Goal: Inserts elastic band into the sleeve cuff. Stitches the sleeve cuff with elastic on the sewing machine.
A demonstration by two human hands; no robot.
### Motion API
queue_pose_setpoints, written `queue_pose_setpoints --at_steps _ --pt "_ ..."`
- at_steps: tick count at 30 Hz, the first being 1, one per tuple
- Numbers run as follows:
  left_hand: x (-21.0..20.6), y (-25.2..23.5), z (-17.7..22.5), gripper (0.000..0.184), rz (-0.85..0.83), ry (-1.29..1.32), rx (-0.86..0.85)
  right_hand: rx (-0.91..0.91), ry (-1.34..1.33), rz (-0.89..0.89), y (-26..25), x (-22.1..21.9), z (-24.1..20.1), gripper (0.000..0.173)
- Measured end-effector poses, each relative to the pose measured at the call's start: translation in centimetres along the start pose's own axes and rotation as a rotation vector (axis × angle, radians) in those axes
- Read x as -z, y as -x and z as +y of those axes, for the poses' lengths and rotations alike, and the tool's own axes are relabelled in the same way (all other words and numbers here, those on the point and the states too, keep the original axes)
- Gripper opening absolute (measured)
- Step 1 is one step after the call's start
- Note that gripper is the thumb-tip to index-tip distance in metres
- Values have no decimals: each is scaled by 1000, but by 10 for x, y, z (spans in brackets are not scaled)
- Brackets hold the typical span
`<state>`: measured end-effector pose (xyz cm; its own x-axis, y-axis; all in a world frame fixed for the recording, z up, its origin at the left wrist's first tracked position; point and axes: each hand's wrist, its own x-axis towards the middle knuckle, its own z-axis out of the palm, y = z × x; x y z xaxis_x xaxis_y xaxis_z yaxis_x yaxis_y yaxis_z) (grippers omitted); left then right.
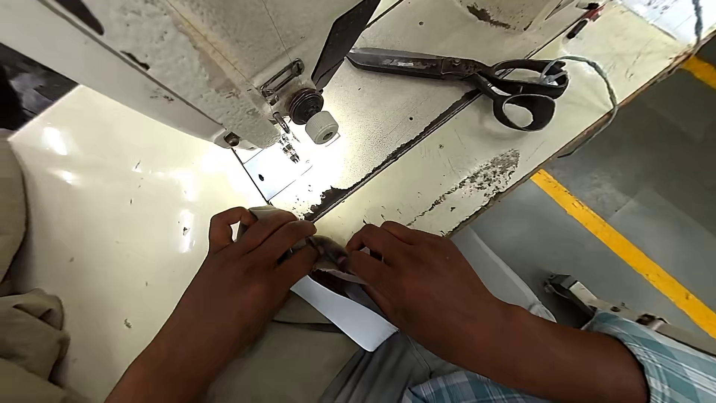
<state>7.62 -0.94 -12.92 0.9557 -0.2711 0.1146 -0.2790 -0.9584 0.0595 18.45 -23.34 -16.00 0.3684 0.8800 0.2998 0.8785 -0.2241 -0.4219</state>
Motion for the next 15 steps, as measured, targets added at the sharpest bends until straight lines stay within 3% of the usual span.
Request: queue_pose_setpoints --at_steps 7,15 --pt "17 -15 -3 27 -100 -17 -102 102 97 -25 -1 7 -2 16" --pt "3 2 -13 28 61 -65 -40 139 29 -4 -26 1 9 16"
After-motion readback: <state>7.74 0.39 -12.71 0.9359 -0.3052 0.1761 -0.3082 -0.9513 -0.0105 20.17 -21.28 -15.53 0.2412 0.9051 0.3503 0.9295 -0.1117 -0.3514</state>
